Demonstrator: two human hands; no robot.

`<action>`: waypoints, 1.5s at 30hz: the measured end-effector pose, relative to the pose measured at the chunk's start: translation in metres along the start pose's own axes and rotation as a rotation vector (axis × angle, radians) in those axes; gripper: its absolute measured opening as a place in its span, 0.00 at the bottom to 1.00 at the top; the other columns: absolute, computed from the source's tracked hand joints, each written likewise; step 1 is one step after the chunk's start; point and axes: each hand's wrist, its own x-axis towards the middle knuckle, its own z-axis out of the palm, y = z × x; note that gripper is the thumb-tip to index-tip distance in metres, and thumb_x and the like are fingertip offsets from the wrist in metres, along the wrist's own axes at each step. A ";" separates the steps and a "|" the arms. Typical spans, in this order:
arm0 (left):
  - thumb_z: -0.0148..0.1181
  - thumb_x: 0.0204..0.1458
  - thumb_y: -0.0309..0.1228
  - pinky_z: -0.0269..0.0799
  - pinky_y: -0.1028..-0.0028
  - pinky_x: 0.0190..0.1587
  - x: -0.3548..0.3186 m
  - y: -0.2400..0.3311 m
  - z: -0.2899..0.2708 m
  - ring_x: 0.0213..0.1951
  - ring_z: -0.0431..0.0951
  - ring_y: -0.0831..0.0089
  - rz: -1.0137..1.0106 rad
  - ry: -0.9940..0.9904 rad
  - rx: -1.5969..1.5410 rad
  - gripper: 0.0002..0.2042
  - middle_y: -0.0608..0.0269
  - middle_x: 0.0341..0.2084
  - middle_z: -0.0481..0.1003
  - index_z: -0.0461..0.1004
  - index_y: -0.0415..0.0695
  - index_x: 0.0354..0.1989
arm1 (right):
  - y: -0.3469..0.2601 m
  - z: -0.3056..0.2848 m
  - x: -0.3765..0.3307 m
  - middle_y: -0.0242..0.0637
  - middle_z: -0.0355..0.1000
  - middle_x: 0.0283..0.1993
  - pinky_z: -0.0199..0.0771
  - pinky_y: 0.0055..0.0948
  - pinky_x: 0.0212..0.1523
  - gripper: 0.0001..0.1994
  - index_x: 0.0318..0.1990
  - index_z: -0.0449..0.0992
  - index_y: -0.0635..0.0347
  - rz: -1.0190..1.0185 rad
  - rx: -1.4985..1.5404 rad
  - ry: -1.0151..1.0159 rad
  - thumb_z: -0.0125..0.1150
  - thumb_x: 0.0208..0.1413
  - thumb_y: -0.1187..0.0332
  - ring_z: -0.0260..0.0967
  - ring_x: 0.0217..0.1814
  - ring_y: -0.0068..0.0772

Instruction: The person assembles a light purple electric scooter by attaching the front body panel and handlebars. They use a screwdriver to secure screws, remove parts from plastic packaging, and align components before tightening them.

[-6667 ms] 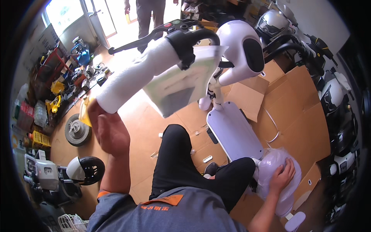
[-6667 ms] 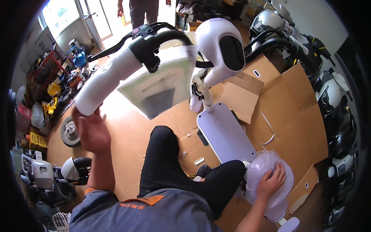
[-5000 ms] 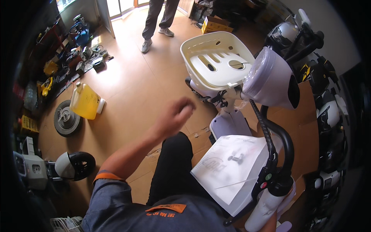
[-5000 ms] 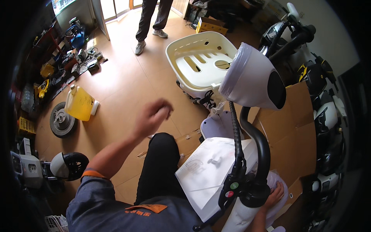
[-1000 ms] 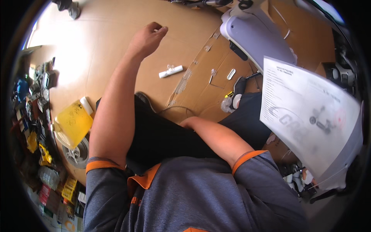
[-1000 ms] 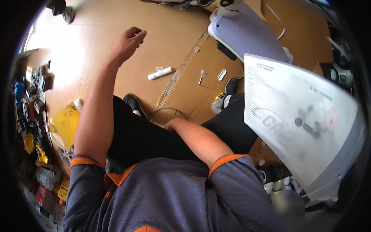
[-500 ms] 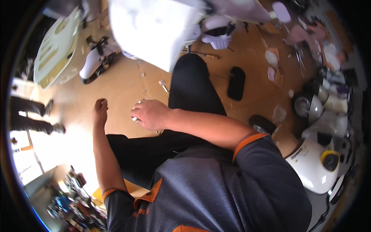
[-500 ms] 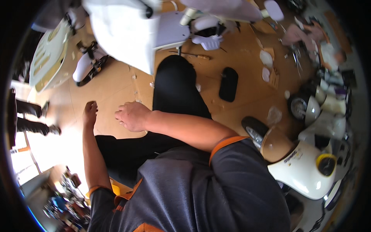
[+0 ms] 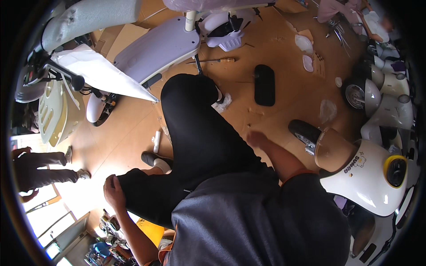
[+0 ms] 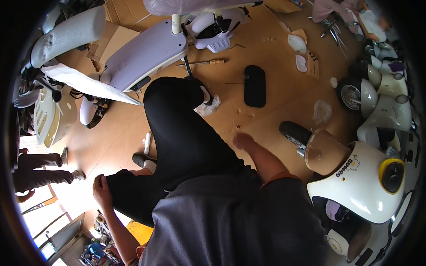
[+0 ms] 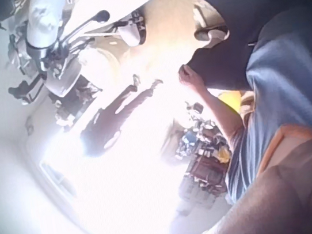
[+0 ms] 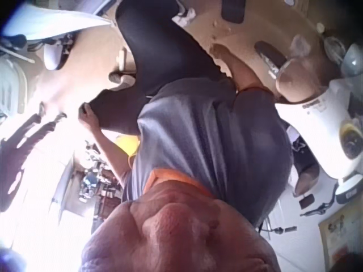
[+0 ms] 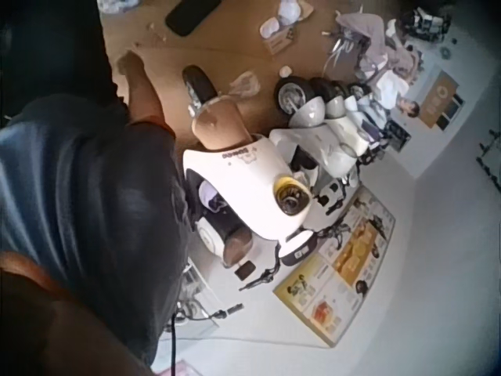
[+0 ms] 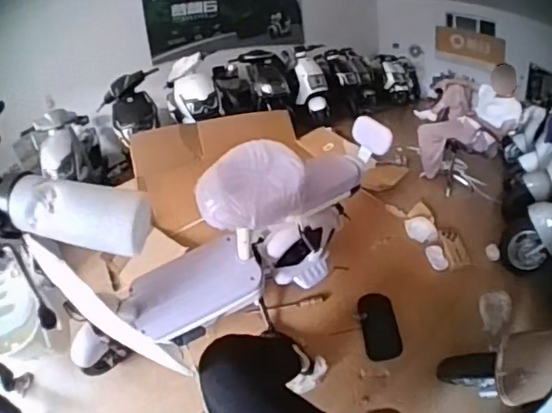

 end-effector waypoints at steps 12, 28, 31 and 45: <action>0.59 0.65 0.38 0.74 0.55 0.53 0.040 0.004 0.012 0.47 0.81 0.49 0.084 0.011 0.022 0.12 0.51 0.42 0.83 0.83 0.43 0.44 | -0.051 -0.009 -0.025 0.48 0.83 0.43 0.79 0.45 0.50 0.11 0.40 0.84 0.56 0.038 0.464 0.091 0.62 0.56 0.61 0.80 0.47 0.52; 0.64 0.61 0.34 0.74 0.60 0.50 0.064 0.083 0.035 0.41 0.82 0.56 0.268 0.209 -0.089 0.07 0.59 0.34 0.83 0.83 0.44 0.35 | -0.117 -0.325 -0.074 0.30 0.79 0.47 0.74 0.24 0.50 0.08 0.50 0.80 0.57 -0.237 1.080 0.965 0.54 0.71 0.72 0.75 0.47 0.22; 0.65 0.60 0.34 0.74 0.58 0.48 0.082 0.103 0.047 0.39 0.81 0.54 0.303 0.159 -0.123 0.08 0.58 0.31 0.82 0.82 0.44 0.34 | -0.161 -0.327 -0.082 0.28 0.78 0.46 0.74 0.25 0.51 0.08 0.49 0.81 0.58 -0.449 0.791 0.947 0.55 0.70 0.73 0.74 0.47 0.22; 0.66 0.58 0.35 0.74 0.58 0.53 0.083 0.089 0.036 0.41 0.82 0.56 0.239 0.148 -0.102 0.07 0.59 0.31 0.83 0.83 0.46 0.32 | -0.236 -0.305 -0.073 0.43 0.75 0.44 0.74 0.45 0.49 0.09 0.45 0.79 0.61 -0.534 0.229 1.158 0.54 0.61 0.79 0.72 0.48 0.49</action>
